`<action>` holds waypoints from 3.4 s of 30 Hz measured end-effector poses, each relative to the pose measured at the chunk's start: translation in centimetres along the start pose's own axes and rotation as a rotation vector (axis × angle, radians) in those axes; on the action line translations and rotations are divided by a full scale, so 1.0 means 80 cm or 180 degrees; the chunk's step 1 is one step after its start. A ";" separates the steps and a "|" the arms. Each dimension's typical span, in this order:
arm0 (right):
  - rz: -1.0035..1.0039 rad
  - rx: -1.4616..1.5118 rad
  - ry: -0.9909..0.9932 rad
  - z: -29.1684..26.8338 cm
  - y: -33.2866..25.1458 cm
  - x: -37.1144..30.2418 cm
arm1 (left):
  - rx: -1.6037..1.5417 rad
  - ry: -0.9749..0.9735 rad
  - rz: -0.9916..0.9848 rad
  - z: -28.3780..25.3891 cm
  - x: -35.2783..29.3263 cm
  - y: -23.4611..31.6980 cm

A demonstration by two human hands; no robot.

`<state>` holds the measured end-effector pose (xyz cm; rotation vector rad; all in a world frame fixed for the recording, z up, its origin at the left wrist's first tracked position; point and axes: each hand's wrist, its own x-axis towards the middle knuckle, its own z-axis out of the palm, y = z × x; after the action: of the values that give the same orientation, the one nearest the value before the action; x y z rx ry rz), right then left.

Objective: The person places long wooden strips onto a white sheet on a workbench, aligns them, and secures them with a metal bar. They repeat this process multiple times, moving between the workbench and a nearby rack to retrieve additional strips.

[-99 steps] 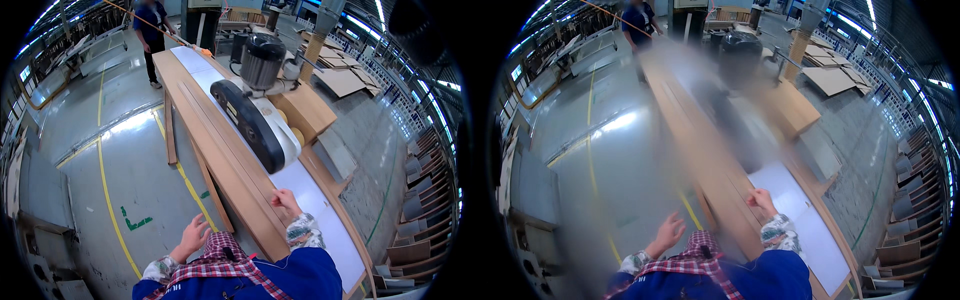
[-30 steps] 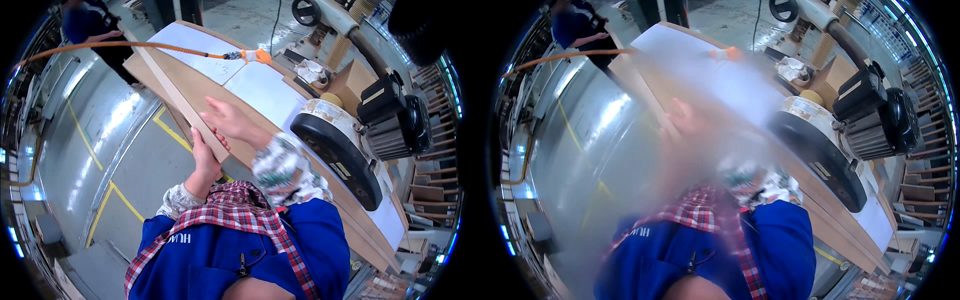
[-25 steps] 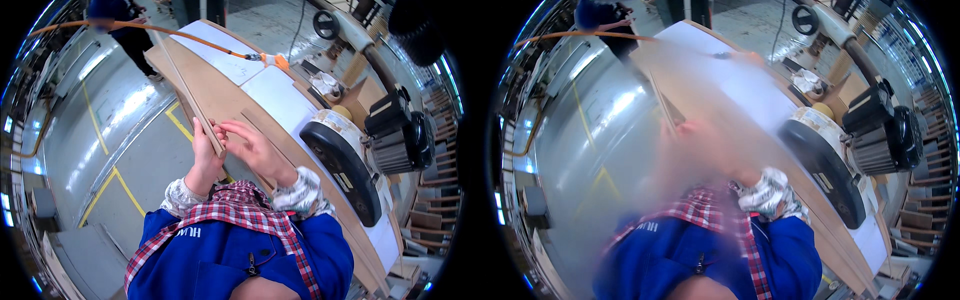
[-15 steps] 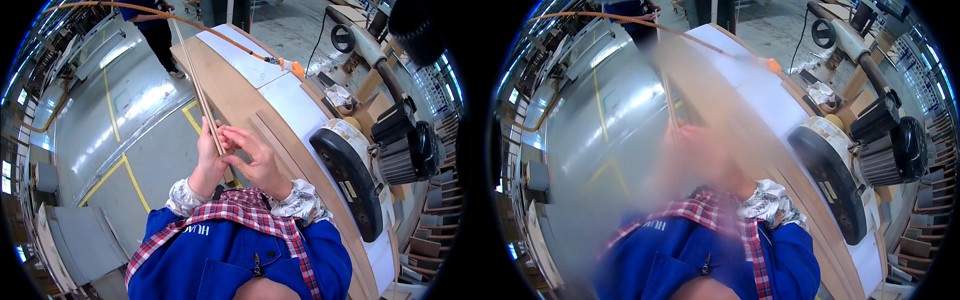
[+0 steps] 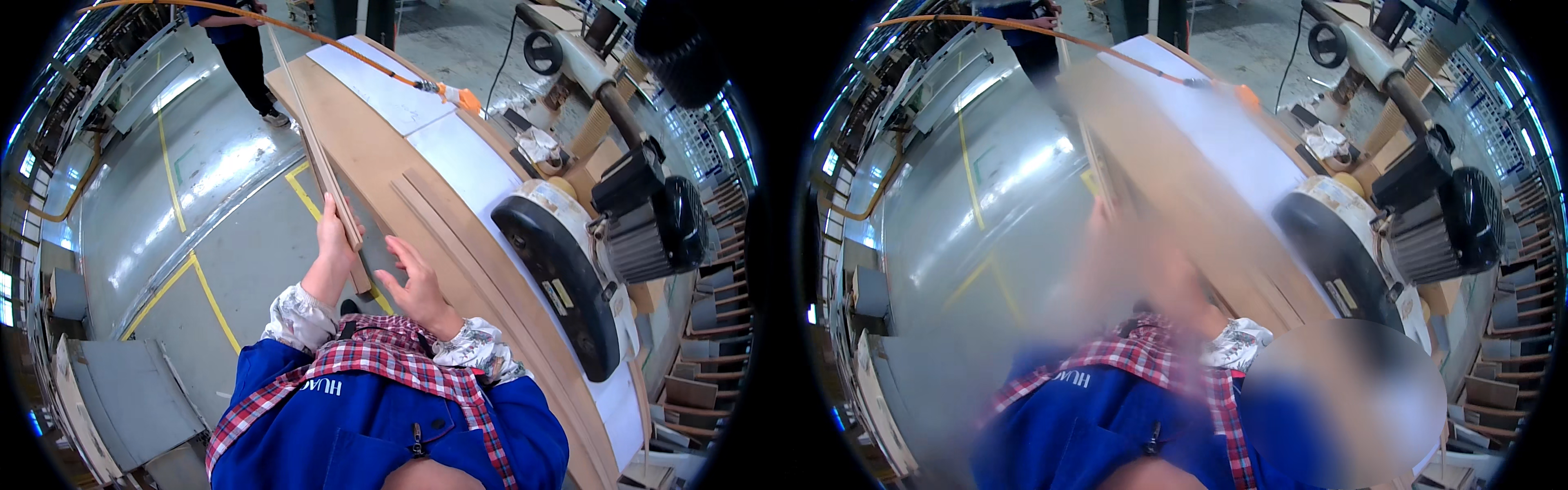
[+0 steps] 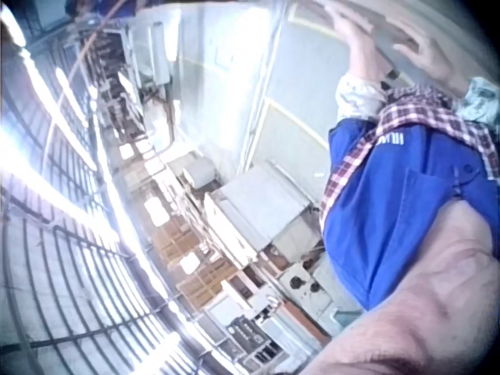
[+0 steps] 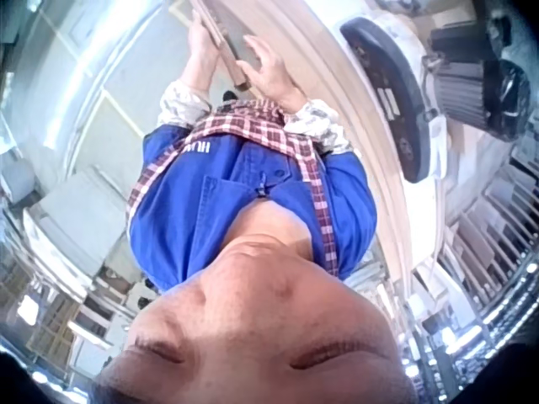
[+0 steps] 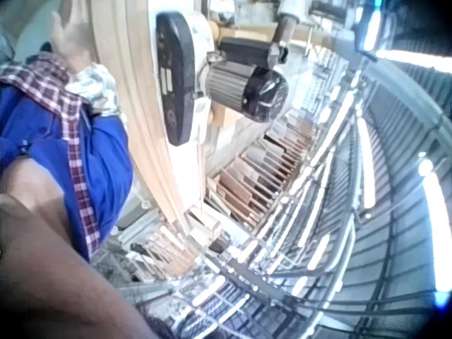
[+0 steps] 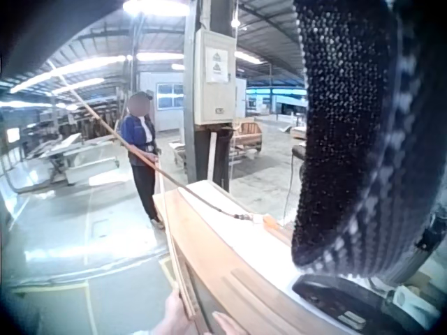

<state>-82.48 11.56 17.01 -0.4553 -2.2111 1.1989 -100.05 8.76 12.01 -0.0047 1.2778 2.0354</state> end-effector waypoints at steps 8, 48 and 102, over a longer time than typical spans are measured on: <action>0.0640 -0.0496 -0.0030 0.022 0.040 -0.111 | -0.0784 -0.0639 -0.0446 -0.003 0.065 -0.020; 0.3757 -0.1124 0.3754 -0.190 -0.107 -1.032 | 0.4531 -0.5508 0.2754 0.292 -0.568 -0.697; 0.2017 0.3782 0.5312 -0.952 0.176 -1.479 | 0.5031 -0.2705 0.5032 0.428 -1.050 -0.656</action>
<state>57.61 4.22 -0.52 -1.0435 0.1440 1.2982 4.25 0.93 18.64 2.8230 1.9690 0.7422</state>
